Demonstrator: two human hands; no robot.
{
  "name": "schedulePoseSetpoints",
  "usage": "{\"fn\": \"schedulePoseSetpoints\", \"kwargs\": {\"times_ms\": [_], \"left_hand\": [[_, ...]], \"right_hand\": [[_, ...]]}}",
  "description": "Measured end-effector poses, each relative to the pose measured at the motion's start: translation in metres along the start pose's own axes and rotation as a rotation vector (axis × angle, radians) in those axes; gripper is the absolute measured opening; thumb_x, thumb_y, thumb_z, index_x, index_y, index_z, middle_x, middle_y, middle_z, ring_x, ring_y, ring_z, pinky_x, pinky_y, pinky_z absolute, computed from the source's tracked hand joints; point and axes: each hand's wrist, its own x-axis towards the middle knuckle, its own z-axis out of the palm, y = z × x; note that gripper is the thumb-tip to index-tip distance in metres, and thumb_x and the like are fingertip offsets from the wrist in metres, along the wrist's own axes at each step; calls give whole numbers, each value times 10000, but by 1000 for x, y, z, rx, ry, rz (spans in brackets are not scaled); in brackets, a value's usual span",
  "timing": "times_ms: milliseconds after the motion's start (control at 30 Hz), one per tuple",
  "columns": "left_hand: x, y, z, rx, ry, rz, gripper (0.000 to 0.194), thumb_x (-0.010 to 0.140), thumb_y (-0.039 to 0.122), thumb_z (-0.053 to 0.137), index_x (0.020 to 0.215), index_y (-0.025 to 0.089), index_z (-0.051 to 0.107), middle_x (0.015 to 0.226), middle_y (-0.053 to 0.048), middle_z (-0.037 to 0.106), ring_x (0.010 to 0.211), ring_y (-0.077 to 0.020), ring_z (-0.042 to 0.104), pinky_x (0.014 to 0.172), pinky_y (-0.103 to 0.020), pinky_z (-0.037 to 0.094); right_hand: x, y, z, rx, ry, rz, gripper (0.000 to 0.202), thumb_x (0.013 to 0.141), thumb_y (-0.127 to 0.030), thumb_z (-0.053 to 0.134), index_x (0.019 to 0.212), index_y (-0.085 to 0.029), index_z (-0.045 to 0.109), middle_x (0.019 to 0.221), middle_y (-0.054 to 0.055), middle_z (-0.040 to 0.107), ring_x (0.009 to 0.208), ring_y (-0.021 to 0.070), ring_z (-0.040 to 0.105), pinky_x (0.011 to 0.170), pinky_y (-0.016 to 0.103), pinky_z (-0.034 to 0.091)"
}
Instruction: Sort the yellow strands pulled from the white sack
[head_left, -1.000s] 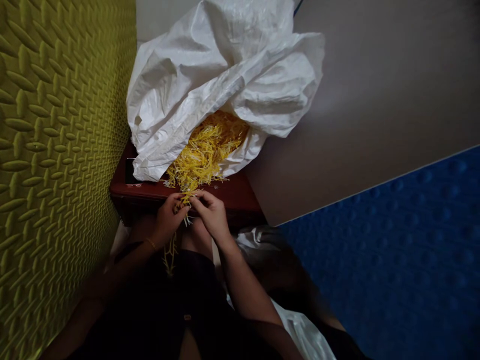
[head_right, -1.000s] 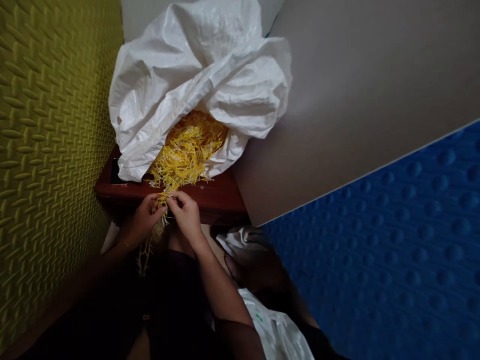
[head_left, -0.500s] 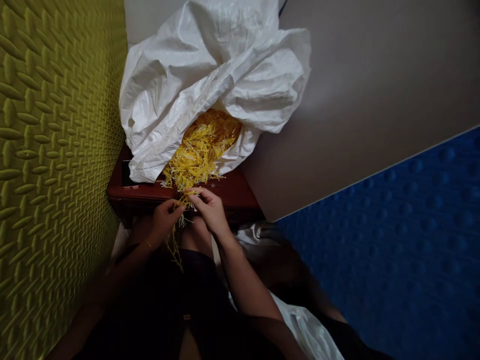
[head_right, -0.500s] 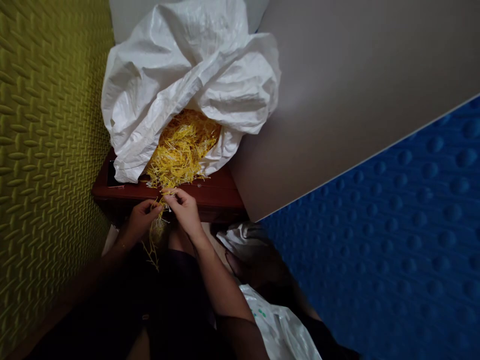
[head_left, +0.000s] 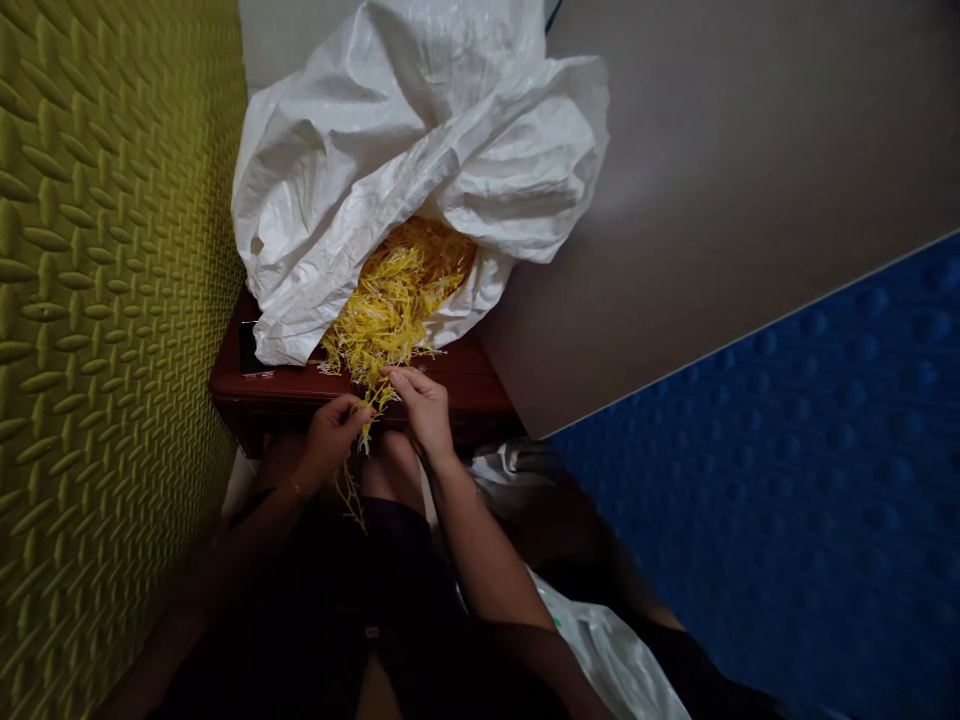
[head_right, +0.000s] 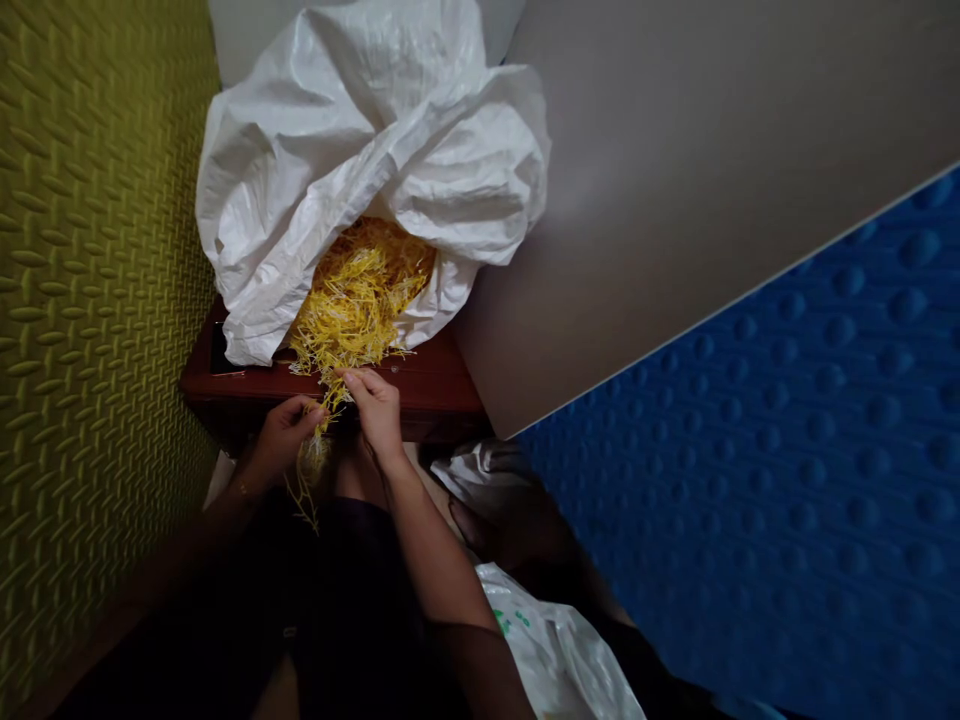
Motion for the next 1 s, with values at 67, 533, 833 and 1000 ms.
{"fn": "schedulePoseSetpoints", "kwargs": {"times_ms": [67,533,833,1000], "left_hand": [[2,0,3,-2,0,-6,166,735,297,553,664,147,549,616,30,494,598,-87,413,602,-208,340],[2,-11,-1,-58,100,-83,182,709,323,574,663,148,557,553,46,463,517,-70,371,523,-199,300],[2,-8,7,74,84,2,185,739,291,538,628,142,532,585,37,455,575,-79,392,571,-207,318],[3,-9,6,93,88,13,182,742,295,534,634,149,537,596,34,477,588,-86,410,583,-208,330]], "right_hand": [[0,4,3,53,36,88,191,707,-337,625,790,-189,713,813,24,689,712,144,591,659,272,447],[17,24,-69,296,67,414,300,623,-264,686,913,-208,633,807,-8,672,548,57,563,494,169,467],[-22,-8,-18,350,-218,426,351,696,-438,645,960,-209,617,689,-26,593,561,74,529,513,185,434],[-24,-8,-9,239,-180,365,305,619,-333,721,883,-202,642,676,-37,600,532,67,498,500,192,415]]}}
